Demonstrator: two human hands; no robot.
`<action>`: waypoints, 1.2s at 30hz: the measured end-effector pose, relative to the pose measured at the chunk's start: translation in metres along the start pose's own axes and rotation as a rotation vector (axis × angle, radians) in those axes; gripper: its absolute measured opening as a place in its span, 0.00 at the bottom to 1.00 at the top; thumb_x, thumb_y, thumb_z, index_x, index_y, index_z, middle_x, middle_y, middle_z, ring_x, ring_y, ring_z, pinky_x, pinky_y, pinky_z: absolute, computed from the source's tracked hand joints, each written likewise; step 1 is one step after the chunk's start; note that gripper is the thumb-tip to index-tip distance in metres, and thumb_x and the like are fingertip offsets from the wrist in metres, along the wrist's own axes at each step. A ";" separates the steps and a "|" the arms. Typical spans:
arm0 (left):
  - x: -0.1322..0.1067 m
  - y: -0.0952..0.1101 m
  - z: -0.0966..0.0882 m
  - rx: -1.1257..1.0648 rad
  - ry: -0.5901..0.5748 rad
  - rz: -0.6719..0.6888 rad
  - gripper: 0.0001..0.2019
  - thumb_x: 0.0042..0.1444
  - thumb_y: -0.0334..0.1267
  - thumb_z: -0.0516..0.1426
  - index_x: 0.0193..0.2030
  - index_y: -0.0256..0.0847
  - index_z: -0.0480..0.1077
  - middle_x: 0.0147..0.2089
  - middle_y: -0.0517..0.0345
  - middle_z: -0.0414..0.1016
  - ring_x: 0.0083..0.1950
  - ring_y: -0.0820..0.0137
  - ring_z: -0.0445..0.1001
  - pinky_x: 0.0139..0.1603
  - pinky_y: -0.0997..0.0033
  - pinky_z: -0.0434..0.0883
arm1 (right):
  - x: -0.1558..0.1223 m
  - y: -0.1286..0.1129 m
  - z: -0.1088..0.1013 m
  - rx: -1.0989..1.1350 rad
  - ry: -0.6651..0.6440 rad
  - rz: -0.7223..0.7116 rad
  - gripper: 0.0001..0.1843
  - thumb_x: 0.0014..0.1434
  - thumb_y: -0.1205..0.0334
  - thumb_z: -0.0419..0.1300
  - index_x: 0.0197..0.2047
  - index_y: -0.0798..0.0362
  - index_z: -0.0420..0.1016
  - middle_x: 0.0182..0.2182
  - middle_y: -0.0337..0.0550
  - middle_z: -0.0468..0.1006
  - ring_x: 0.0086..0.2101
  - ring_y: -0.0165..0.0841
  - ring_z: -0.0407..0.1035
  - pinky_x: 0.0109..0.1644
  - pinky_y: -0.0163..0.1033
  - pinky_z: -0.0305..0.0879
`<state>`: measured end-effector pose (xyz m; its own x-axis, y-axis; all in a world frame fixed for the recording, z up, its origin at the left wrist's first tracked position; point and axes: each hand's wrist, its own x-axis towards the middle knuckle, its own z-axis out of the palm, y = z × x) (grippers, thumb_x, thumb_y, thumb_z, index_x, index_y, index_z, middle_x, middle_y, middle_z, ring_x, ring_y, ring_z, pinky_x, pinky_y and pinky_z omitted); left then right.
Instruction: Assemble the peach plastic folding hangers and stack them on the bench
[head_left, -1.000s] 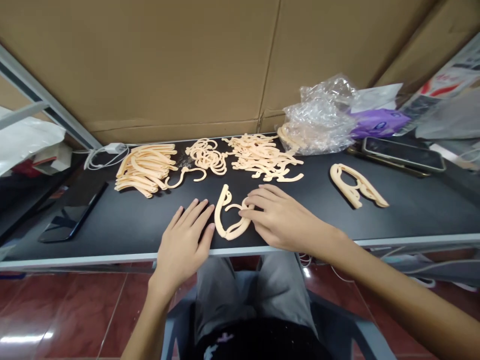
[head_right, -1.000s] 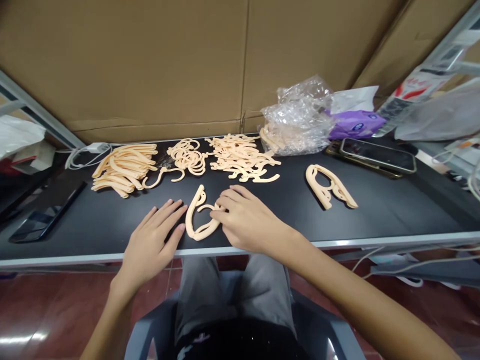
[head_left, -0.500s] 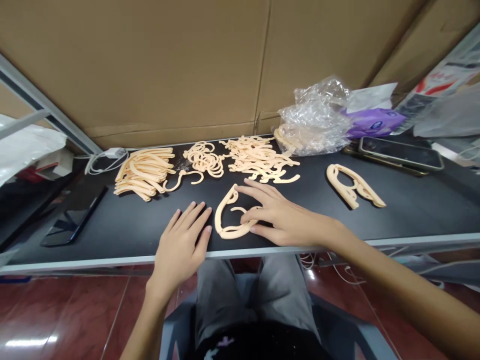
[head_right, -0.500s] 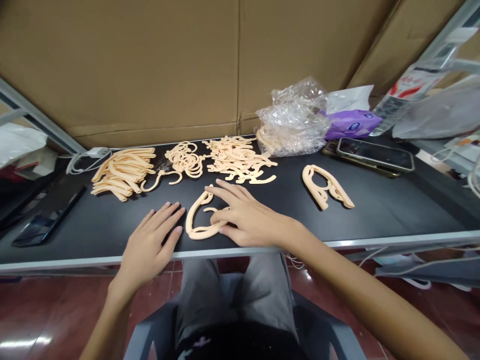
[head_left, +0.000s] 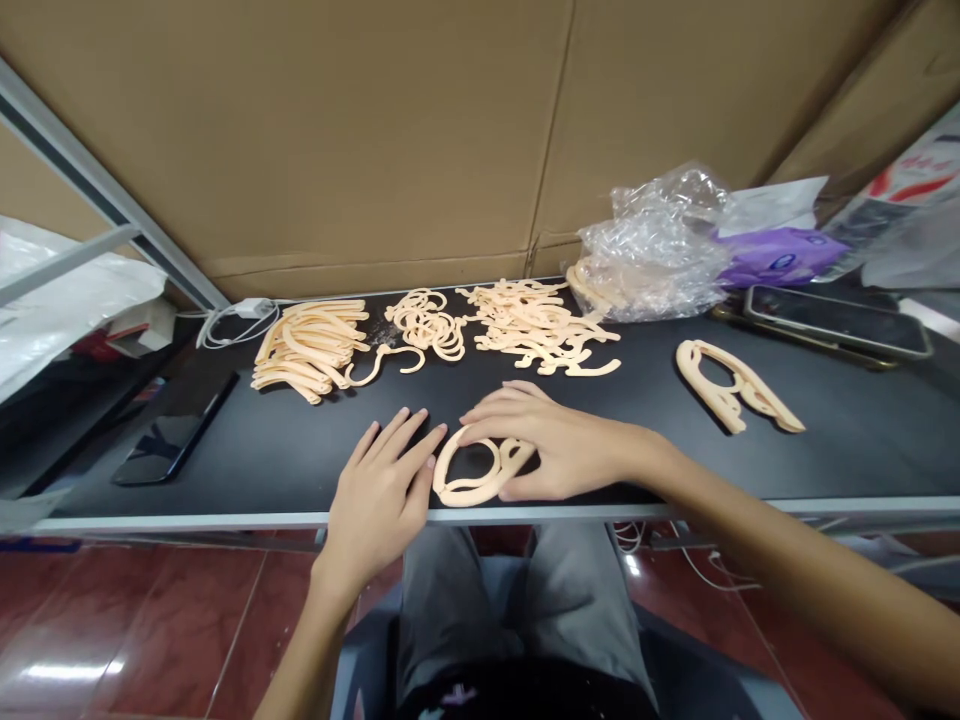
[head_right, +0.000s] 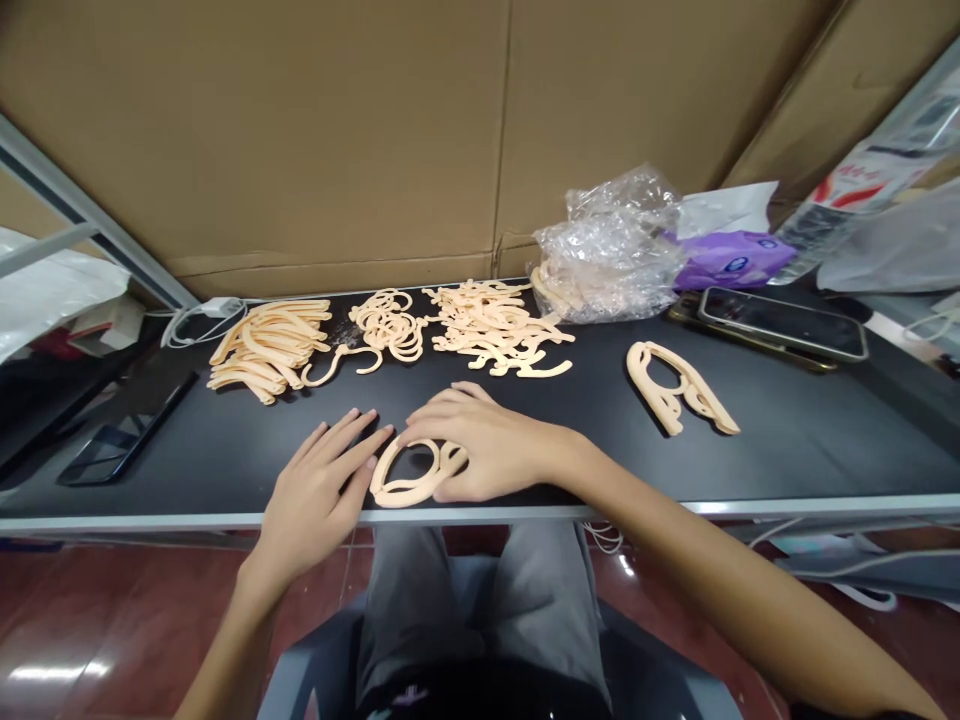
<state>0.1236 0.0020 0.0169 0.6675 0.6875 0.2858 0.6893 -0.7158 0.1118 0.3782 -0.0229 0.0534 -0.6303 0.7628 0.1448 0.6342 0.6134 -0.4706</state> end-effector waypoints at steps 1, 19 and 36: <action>0.000 0.000 0.000 -0.003 0.004 0.000 0.21 0.70 0.37 0.46 0.66 0.46 0.68 0.70 0.53 0.66 0.72 0.55 0.63 0.70 0.40 0.64 | -0.008 -0.002 0.003 -0.021 0.028 0.022 0.27 0.55 0.57 0.68 0.59 0.44 0.74 0.60 0.45 0.75 0.60 0.42 0.65 0.68 0.56 0.52; -0.001 -0.007 0.007 -0.009 0.077 0.030 0.20 0.69 0.41 0.48 0.64 0.46 0.69 0.68 0.52 0.69 0.70 0.53 0.66 0.68 0.39 0.65 | -0.132 0.034 0.002 -0.931 0.555 0.861 0.21 0.61 0.43 0.60 0.43 0.53 0.82 0.45 0.58 0.80 0.47 0.59 0.70 0.49 0.64 0.63; 0.000 -0.003 0.005 0.042 0.071 0.024 0.20 0.71 0.41 0.46 0.65 0.45 0.69 0.68 0.56 0.68 0.71 0.56 0.66 0.69 0.42 0.66 | -0.151 0.060 -0.009 -0.663 0.487 0.930 0.30 0.60 0.39 0.56 0.56 0.51 0.76 0.51 0.58 0.80 0.49 0.58 0.74 0.51 0.61 0.65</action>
<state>0.1224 0.0049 0.0120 0.6633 0.6588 0.3549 0.6856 -0.7251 0.0646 0.5154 -0.0997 0.0111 0.3217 0.8729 0.3668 0.9444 -0.3239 -0.0574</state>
